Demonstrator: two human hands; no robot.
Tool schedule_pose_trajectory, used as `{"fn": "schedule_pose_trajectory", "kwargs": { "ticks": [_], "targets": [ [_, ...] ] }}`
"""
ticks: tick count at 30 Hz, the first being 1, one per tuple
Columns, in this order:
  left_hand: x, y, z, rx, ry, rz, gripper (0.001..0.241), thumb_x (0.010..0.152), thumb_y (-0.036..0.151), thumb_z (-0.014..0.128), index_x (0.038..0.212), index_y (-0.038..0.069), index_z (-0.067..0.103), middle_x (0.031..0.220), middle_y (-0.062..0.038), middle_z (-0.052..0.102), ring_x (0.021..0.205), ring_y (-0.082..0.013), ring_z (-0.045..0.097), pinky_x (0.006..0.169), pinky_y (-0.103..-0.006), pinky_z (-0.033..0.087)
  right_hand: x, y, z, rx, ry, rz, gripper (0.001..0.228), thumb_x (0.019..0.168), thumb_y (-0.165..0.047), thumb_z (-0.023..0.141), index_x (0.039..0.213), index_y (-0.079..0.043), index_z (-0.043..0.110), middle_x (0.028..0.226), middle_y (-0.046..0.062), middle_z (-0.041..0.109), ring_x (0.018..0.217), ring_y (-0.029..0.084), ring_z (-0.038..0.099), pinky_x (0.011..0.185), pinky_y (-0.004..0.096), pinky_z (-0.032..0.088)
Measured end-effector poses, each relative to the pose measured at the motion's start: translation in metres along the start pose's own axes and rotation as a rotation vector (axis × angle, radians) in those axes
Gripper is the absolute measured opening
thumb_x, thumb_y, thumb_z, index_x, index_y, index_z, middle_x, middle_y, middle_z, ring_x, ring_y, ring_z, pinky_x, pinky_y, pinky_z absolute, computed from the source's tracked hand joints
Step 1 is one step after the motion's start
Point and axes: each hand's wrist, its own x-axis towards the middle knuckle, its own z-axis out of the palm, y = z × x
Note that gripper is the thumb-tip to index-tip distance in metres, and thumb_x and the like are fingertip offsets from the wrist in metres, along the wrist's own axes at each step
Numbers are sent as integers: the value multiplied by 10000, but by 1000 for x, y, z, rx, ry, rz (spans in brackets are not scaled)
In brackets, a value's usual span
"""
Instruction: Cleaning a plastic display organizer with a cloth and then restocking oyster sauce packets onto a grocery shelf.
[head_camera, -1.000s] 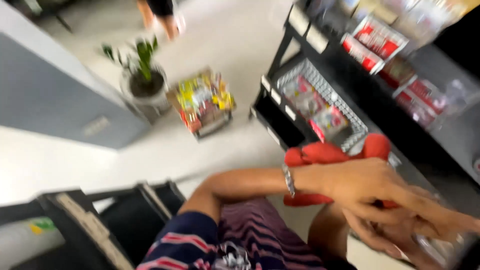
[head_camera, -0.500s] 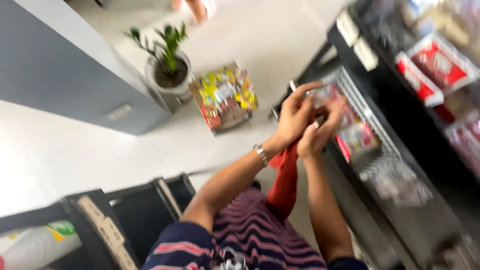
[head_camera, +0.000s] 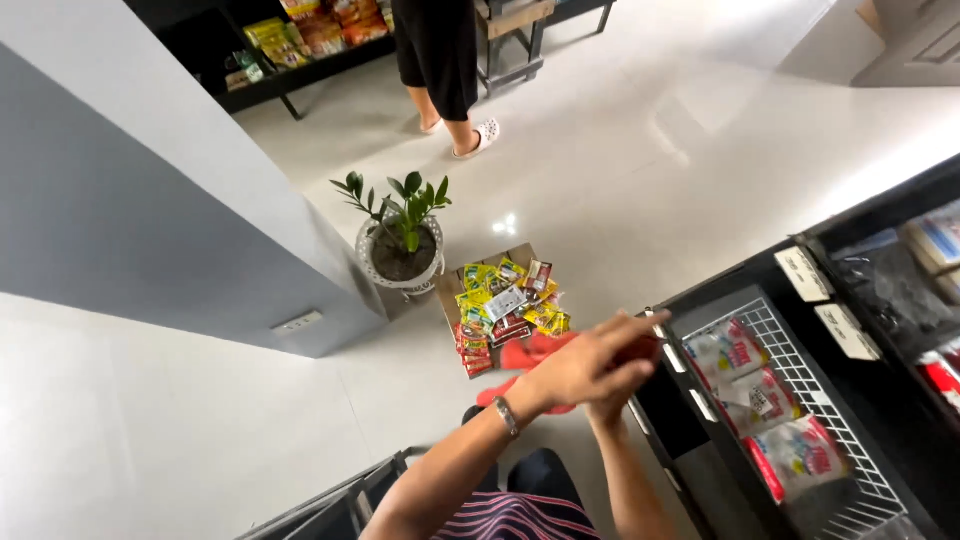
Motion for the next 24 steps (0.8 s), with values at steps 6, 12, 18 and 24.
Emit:
{"fn": "schedule_pose_trajectory", "kwargs": {
  "ticks": [6, 12, 18, 24],
  "targets": [
    [-11, -70, -15, 192, 257, -19, 718, 962, 285, 651, 1565, 48, 342, 1567, -258, 411, 1399, -411, 486, 1162, -464, 403, 38, 17, 8, 421, 159, 195, 876, 973, -377, 650, 1618, -127, 112, 1546, 113, 399, 1407, 264, 424, 1178, 449, 349],
    [-112, -365, 10, -329, 761, -623, 438, 1005, 191, 604, 1396, 13, 519, 1238, -159, 651, 1094, -245, 644, 915, -359, 524, 48, 105, 11, -235, 65, 215, 660, 980, -162, 593, 1584, -13, 371, 1551, 149, 475, 1411, 296, 465, 1186, 406, 363],
    [-183, -453, 25, -1096, 1078, -1004, 292, 947, 216, 679, 1179, 94, 551, 942, -27, 650, 836, -166, 632, 688, -318, 531, -21, 260, -17, 96, 27, 1107, 569, 849, -129, 614, 1404, -10, 579, 1244, 134, 673, 1084, 242, 642, 942, 360, 510],
    [-179, -490, 47, -765, 1023, -1018, 421, 913, 175, 755, 1288, 75, 594, 995, -25, 665, 865, -143, 612, 689, -285, 503, -16, 291, 11, 45, -109, 1225, 535, 823, -154, 646, 1345, -38, 615, 1181, 136, 699, 1024, 233, 666, 881, 359, 534]
  ]
}}
